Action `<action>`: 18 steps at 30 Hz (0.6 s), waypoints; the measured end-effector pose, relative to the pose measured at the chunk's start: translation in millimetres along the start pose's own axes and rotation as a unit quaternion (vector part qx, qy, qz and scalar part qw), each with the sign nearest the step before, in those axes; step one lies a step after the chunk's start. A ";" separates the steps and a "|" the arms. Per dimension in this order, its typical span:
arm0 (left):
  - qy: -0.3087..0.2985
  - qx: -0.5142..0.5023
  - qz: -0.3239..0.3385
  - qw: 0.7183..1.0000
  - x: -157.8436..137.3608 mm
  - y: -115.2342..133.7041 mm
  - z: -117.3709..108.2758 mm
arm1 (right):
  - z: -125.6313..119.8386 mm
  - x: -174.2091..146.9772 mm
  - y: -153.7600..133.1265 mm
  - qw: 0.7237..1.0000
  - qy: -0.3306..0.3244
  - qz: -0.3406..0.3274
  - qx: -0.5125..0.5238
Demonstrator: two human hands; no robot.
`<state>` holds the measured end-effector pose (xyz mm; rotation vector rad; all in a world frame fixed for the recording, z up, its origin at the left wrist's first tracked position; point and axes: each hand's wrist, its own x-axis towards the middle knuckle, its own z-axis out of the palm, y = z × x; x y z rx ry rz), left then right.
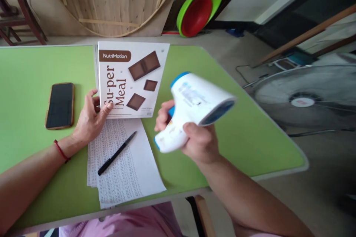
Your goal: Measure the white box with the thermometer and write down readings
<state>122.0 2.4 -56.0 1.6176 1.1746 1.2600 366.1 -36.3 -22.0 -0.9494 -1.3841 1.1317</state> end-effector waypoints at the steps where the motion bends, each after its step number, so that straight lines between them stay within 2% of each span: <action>1: -0.007 0.011 0.004 1.000 -0.7 0.0 0.0 | 6.6 -4.4 -1.1 0.998 -0.043 0.031 0.046; 3: -0.018 0.032 0.012 0.999 -1.3 2.4 -0.3 | 16.2 -9.7 -0.5 0.988 -0.093 0.077 0.094; 7: -0.029 0.062 0.037 0.997 0.2 10.2 -0.9 | 24.0 -9.8 7.6 0.977 -0.128 0.132 0.109; 11: -0.036 0.113 0.056 0.991 0.7 13.0 -1.8 | 25.1 -8.3 14.7 0.980 -0.117 0.137 0.080; 18: -0.041 0.138 0.071 0.987 -0.3 12.2 -3.2 | 28.0 -7.3 16.4 0.985 -0.100 0.133 0.041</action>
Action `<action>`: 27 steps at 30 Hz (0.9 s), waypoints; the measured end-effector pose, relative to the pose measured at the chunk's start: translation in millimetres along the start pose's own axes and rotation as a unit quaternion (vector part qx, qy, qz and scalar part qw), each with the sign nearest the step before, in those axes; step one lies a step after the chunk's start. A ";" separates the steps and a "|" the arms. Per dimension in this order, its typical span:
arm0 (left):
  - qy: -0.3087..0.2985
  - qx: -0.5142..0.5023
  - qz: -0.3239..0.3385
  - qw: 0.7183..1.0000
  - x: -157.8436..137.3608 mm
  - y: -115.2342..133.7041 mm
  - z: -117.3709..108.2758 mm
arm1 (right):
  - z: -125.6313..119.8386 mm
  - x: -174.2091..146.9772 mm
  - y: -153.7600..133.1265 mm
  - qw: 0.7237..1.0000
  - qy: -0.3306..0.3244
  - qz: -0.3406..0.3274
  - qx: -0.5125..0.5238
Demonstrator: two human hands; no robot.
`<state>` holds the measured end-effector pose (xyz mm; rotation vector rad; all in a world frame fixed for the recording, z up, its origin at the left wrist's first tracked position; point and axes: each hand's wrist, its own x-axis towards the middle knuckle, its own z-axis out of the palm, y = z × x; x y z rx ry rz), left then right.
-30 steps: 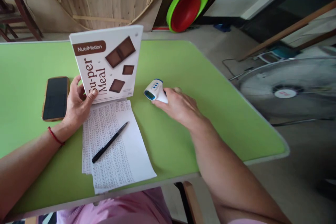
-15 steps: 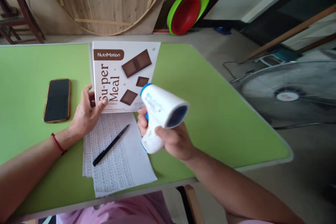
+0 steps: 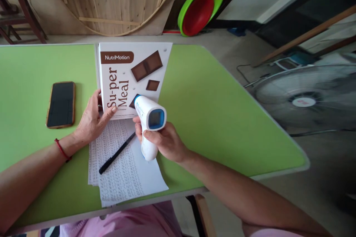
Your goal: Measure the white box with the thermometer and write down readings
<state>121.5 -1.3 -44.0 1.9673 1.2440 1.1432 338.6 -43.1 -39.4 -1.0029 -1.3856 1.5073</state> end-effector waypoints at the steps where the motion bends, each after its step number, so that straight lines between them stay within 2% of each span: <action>1: 0.000 0.006 0.003 1.000 0.0 -0.1 -0.2 | 0.8 0.5 -0.9 1.000 0.000 -0.003 -0.003; 7: -0.002 -0.006 0.003 1.000 0.2 -0.1 -0.6 | 3.0 1.5 -4.3 1.000 0.010 0.009 -0.015; 16: 0.000 0.005 0.002 1.000 0.5 -2.1 -0.5 | 1.1 2.2 2.1 0.999 0.022 -0.009 -0.040; 22: 0.003 -0.004 0.006 1.000 0.6 -3.6 0.2 | 2.8 2.5 0.2 0.999 0.031 0.013 -0.028; 27: 0.008 0.006 0.007 1.000 0.1 -4.9 -0.2 | 1.1 0.3 2.0 0.997 0.030 0.012 -0.063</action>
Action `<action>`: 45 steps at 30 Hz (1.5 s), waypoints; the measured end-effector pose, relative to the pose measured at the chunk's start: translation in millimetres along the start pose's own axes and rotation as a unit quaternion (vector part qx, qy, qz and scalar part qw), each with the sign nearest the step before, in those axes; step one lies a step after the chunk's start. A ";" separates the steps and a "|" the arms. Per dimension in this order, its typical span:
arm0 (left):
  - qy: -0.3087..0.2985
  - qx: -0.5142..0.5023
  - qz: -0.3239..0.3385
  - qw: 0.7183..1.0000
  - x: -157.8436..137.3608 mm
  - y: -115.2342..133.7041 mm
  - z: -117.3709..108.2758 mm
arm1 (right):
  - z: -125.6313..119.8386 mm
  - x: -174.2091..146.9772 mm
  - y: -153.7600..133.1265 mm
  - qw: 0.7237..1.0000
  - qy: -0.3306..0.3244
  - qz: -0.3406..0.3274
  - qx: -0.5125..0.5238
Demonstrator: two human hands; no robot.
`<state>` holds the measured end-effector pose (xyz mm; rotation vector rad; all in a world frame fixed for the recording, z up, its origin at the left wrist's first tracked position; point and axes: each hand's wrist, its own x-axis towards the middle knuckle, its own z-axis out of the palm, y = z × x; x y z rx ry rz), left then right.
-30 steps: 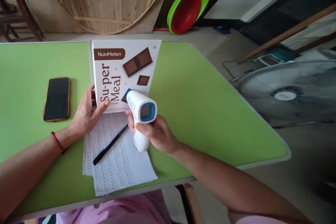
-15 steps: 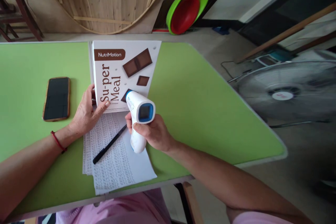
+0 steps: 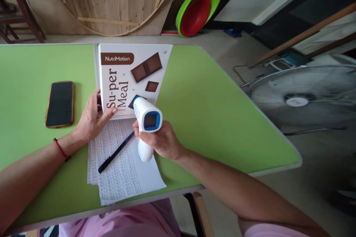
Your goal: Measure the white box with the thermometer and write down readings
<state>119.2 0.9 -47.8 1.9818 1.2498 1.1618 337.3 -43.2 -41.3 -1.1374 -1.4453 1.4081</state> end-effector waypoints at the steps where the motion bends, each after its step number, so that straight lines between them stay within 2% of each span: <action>1: 0.001 0.000 -0.001 1.000 0.1 -0.1 -0.1 | -0.1 -0.2 0.3 1.000 0.001 -0.001 -0.006; 9: -0.019 -0.041 -0.025 0.999 4.1 5.8 -2.6 | 1.1 2.9 -3.5 1.000 0.003 0.022 0.001; 15: -0.018 -0.062 -0.024 0.998 4.0 8.7 -3.1 | -0.7 0.8 -10.2 1.000 -0.007 0.010 0.001; 19: 0.007 -0.079 -0.012 0.997 3.8 8.5 -1.8 | -4.5 -0.7 -14.6 1.000 -0.001 -0.007 0.007; 25: 0.080 -0.057 0.050 0.994 8.5 -1.7 -2.4 | -11.9 -1.8 -14.0 1.000 0.016 -0.024 0.007; 30: 0.079 -0.054 -0.013 0.995 10.0 -23.4 -3.1 | -10.9 0.0 -10.8 0.999 0.005 -0.027 0.031; 33: 0.074 -0.066 -0.032 0.995 10.5 -28.1 -3.1 | -10.2 0.8 -11.3 0.999 0.007 -0.026 0.033; 41: 0.101 0.040 -0.039 0.993 11.3 -26.9 -3.8 | -13.0 2.2 -10.9 0.999 0.028 -0.039 -0.002; 43: 0.131 0.058 -0.038 0.989 10.1 -28.1 -4.1 | -19.0 3.9 -11.4 0.996 0.050 -0.060 -0.040; 45: 0.178 0.087 -0.018 0.980 7.7 -24.9 -4.2 | -29.5 7.6 -12.7 0.985 0.101 -0.092 -0.103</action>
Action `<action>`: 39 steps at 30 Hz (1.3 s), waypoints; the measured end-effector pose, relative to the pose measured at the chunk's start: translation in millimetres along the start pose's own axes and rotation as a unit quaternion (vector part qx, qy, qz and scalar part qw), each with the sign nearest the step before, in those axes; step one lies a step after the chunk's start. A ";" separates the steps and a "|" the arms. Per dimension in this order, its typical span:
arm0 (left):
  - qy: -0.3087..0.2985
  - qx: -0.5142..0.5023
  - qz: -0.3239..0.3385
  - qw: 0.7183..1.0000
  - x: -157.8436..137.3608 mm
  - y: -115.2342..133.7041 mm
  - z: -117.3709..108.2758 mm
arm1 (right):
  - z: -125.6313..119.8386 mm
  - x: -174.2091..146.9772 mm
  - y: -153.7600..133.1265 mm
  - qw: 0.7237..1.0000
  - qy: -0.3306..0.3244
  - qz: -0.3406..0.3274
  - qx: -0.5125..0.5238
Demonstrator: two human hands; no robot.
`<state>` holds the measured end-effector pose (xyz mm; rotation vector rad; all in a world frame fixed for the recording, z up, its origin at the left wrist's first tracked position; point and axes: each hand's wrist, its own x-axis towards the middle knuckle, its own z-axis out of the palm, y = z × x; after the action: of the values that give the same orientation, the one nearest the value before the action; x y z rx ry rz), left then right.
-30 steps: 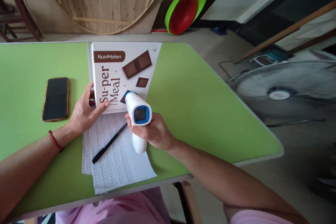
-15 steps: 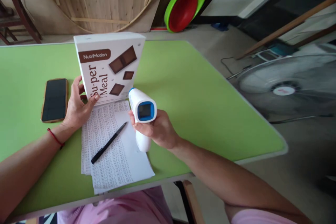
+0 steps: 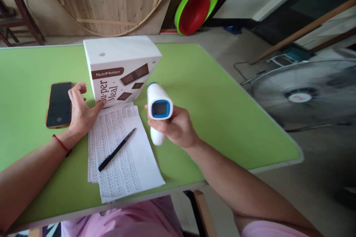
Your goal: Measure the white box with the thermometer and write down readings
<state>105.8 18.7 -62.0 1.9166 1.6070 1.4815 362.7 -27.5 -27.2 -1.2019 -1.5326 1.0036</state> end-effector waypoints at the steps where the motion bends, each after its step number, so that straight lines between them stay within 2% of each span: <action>1: 0.027 0.005 0.019 0.999 -1.6 3.9 -1.3 | -5.9 4.0 1.5 0.998 0.035 -0.015 -0.043; 3: 0.062 -0.010 0.073 0.995 -5.9 16.8 -5.1 | -18.7 13.8 6.6 0.985 0.087 -0.019 -0.147; 5: 0.043 -0.043 0.156 0.986 -11.8 34.1 -9.8 | -30.5 24.3 14.8 0.958 0.088 0.005 -0.274; 7: -0.063 -0.061 0.274 0.958 -19.0 51.8 -14.6 | -39.5 33.4 25.4 0.915 0.072 0.031 -0.396; 9: -0.199 -0.076 0.380 0.900 -27.5 67.0 -18.4 | -45.5 40.1 37.1 0.882 0.049 0.046 -0.466; 10: -0.253 -0.070 0.423 0.867 -32.1 73.2 -20.0 | -47.9 42.4 42.8 0.873 0.041 0.048 -0.484; 12: -0.314 -0.047 0.482 0.816 -41.1 83.3 -22.6 | -52.4 45.6 53.1 0.864 0.035 0.042 -0.500; 14: -0.342 -0.034 0.503 0.793 -48.8 91.2 -25.1 | -56.8 47.2 60.1 0.860 0.033 0.029 -0.509; 17: -0.362 -0.034 0.500 0.786 -56.7 101.0 -28.7 | -58.7 45.8 60.1 0.855 0.051 -0.019 -0.516; 20: -0.357 -0.051 0.505 0.784 -63.0 108.6 -30.8 | -45.1 36.0 46.3 0.862 0.088 -0.175 -0.467; 21: -0.353 -0.057 0.509 0.783 -65.1 110.4 -31.0 | -36.4 30.5 40.0 0.867 0.058 -0.240 -0.432; 23: -0.349 -0.061 0.519 0.778 -69.2 112.7 -30.8 | -15.1 17.5 27.6 0.866 -0.009 -0.302 -0.397; 25: -0.351 -0.056 0.526 0.773 -72.3 113.6 -30.2 | 5.9 4.9 18.3 0.851 -0.109 -0.394 -0.329; 28: -0.350 -0.053 0.529 0.771 -74.7 113.6 -29.5 | 24.7 -6.0 11.9 0.818 -0.168 -0.425 -0.350; 31: -0.345 -0.061 0.528 0.774 -75.0 113.8 -29.3 | 24.3 -5.3 11.8 0.800 -0.193 -0.433 -0.369; 33: -0.338 -0.068 0.529 0.776 -74.8 113.9 -29.1 | 17.7 -1.8 12.8 0.820 -0.174 -0.414 -0.356; 36: -0.339 -0.038 0.517 0.785 -74.5 111.9 -27.6 | 9.2 1.5 14.8 0.901 -0.072 -0.307 -0.297; 39: -0.351 0.079 0.458 0.813 -74.4 106.5 -23.6 | 11.3 1.7 17.7 0.973 0.033 -0.168 -0.158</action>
<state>159.6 -92.5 -15.4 3.0417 0.4541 0.6025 355.7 -23.1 -46.6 -1.1240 -1.8143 0.5052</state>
